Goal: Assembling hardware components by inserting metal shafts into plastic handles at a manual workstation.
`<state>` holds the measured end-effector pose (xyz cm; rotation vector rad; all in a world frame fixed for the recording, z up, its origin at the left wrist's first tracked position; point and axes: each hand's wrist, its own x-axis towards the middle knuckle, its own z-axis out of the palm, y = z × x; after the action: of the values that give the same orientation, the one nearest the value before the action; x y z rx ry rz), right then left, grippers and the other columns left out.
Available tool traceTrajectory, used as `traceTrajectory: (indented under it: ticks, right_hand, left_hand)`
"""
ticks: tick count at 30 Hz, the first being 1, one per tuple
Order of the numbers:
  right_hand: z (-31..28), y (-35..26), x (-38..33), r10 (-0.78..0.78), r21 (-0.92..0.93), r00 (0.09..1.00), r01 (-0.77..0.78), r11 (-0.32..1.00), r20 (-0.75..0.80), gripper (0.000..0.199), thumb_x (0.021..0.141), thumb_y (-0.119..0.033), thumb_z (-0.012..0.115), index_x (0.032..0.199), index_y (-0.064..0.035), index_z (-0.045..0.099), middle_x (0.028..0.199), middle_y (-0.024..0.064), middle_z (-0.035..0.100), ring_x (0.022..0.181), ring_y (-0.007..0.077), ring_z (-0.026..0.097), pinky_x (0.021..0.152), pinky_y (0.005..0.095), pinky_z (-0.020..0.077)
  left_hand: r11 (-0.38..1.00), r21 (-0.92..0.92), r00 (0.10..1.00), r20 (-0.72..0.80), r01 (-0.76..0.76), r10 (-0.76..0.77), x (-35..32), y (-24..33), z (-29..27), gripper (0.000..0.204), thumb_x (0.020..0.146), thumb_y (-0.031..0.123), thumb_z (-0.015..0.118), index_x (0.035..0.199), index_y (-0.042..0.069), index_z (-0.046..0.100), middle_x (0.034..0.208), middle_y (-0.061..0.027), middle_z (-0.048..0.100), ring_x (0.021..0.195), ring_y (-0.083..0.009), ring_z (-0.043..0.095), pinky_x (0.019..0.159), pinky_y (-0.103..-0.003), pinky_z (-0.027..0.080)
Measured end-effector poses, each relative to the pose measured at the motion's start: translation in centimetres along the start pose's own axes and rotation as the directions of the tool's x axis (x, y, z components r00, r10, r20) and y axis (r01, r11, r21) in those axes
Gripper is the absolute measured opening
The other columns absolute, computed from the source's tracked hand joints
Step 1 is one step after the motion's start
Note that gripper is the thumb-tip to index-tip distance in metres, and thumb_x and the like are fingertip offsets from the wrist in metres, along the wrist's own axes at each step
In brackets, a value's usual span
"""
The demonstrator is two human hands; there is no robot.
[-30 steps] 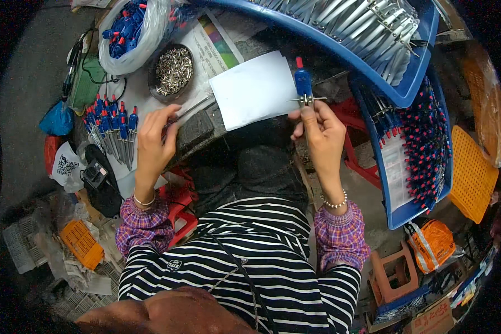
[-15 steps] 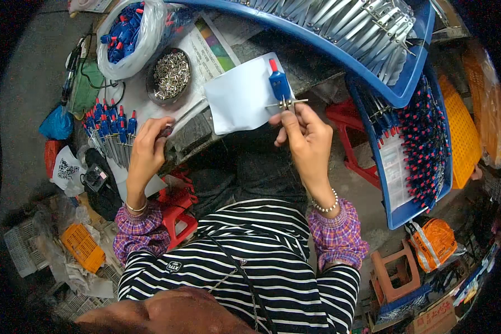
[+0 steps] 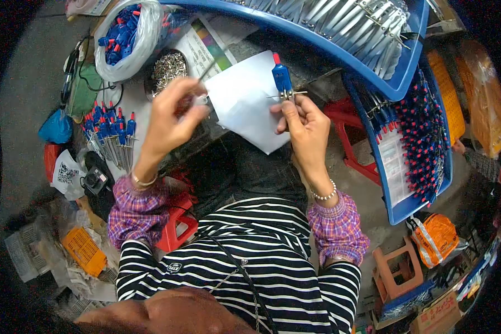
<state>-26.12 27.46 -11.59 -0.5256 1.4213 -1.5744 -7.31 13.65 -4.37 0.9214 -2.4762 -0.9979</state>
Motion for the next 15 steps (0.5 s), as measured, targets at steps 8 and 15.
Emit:
traceTrajectory:
  ticks: [8, 15]
  right_hand:
    - [0.5, 0.4, 0.4, -0.017, 0.043, 1.0, 0.016, 0.999, 0.023, 0.019, 0.094, -0.012, 0.052, 0.095, 0.006, 0.058, 0.086, 0.0107, 0.067, 0.057, 0.0072, 0.055, 0.055, 0.0211, 0.0465]
    - [0.0, -1.4, -0.7, -0.056, 0.069, 0.998, 0.055, 0.996, 0.007, 0.019, 0.094, -0.011, 0.052, 0.097, 0.0067, 0.058, 0.086, 0.0118, 0.066, 0.058, 0.0071, 0.053, 0.054, 0.0209, 0.0462]
  left_hand:
    - [0.992, 0.122, 0.995, 0.104, 0.002, -0.015, 2.7, 0.6, 4.6, 0.036, 0.068, 0.018, 0.075, 0.1, 0.01, 0.061, 0.092, -0.0076, 0.059, 0.074, -0.0259, 0.063, 0.065, -0.038, 0.049]
    - [0.996, 0.032, 0.991, 0.102, 0.081, -0.084, 3.6, 0.5, 4.1, 0.019, 0.067, 0.012, 0.073, 0.081, 0.004, 0.064, 0.065, -0.0065, 0.06, 0.058, -0.0186, 0.059, 0.056, -0.032, 0.047]
